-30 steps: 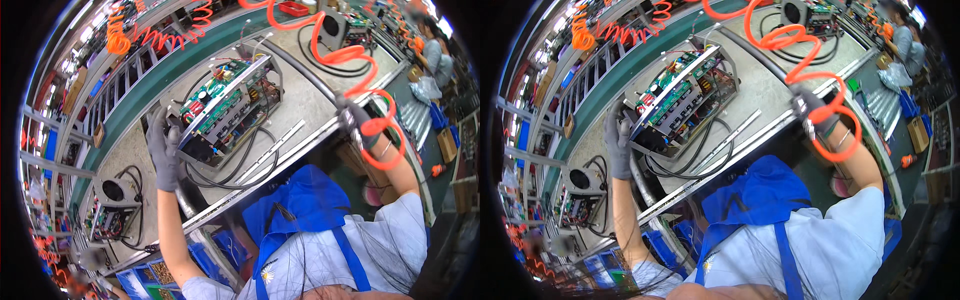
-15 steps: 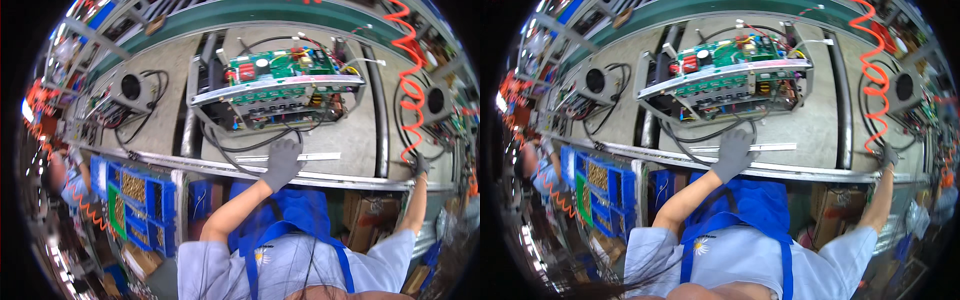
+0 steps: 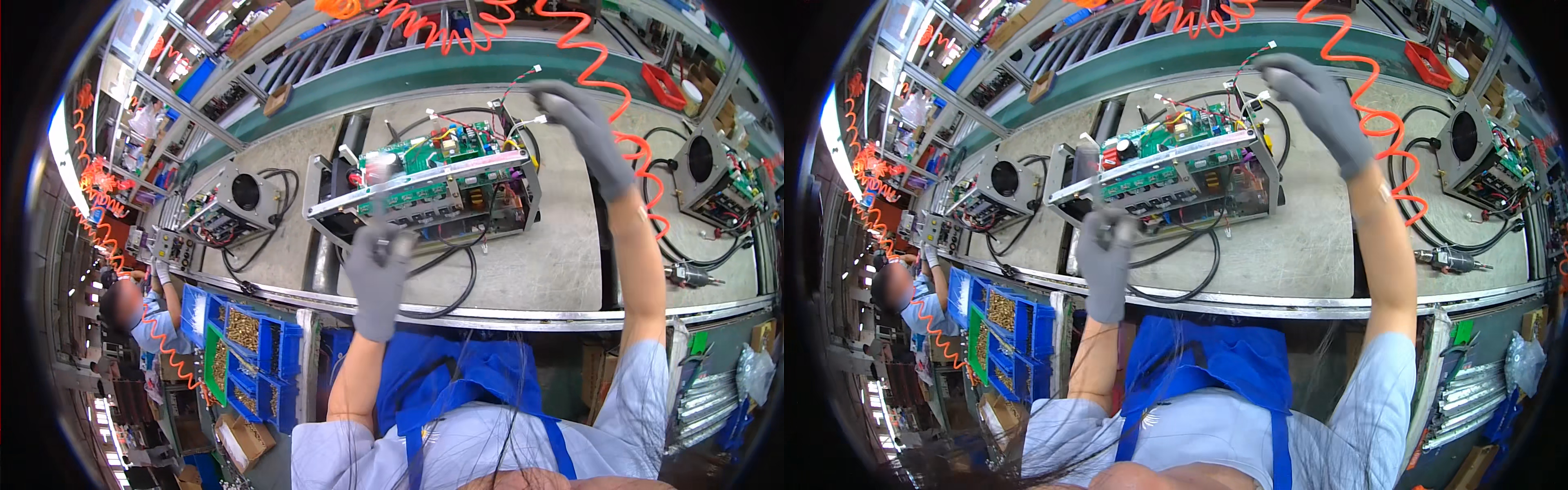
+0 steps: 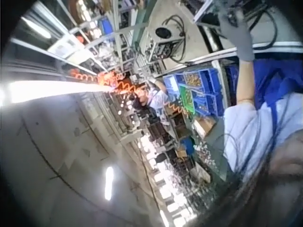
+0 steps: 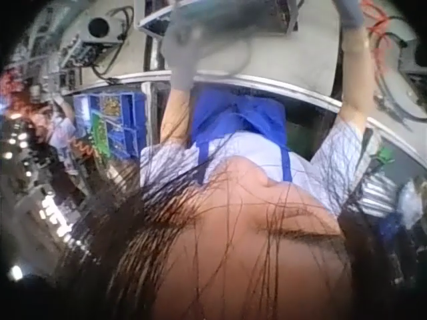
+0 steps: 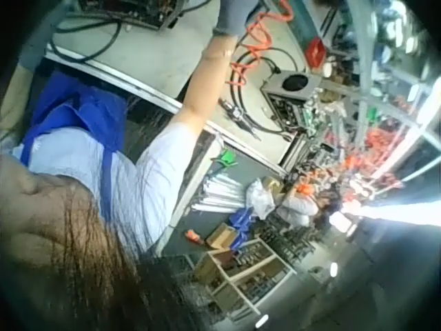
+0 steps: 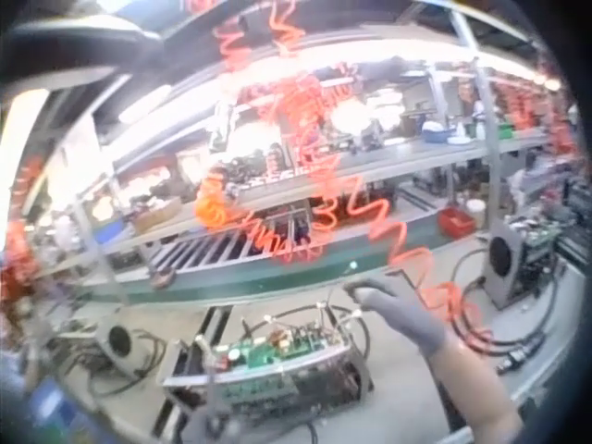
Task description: The recorder is assembling an industrial electronic device, connecting wires and using a pneumatic screwdriver to secure components.
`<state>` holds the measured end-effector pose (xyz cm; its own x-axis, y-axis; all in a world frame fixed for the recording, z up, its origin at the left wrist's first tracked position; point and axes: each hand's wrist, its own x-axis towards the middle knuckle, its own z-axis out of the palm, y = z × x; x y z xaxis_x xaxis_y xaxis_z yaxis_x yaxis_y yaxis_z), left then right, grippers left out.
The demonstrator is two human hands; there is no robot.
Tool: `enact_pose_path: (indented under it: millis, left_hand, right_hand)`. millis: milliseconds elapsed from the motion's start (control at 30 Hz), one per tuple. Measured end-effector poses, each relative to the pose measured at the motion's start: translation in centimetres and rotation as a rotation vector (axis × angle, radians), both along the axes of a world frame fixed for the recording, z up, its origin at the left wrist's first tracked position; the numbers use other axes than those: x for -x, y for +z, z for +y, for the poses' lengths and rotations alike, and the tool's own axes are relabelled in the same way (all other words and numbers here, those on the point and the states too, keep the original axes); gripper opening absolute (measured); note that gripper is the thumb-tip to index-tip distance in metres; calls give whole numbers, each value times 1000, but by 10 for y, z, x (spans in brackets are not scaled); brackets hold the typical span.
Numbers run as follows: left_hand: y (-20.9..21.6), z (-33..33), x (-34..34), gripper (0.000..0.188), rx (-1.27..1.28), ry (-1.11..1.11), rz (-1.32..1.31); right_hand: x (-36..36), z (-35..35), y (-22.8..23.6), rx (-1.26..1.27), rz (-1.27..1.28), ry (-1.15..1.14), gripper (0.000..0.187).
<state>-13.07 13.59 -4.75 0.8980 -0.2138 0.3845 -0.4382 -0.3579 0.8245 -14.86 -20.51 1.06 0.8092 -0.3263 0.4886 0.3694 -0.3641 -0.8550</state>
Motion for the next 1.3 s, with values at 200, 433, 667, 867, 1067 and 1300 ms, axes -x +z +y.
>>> enact_pose_path:
  millis: [200,433,667,867,1067,1300]
  left_hand:
    - [5,23,-53,34,167,170,213]
    - [14,3,-109,34,125,166,241]
    - [28,-59,-262,53,-343,-110,162]
    - [63,-177,-245,63,-901,-481,-154]
    - [79,-176,-198,52,-1030,-694,-517]
    - [128,-89,-106,27,-1008,-494,-1021]
  right_hand:
    - [-133,-15,-116,-561,312,252,53]
    - [-59,18,-112,-548,105,-76,50]
    - [61,173,-113,-235,230,-428,38]
    - [47,318,-120,-18,5,-171,103]
    - [-2,381,-124,-25,0,-36,108]
    - [87,251,-149,262,90,-119,71]
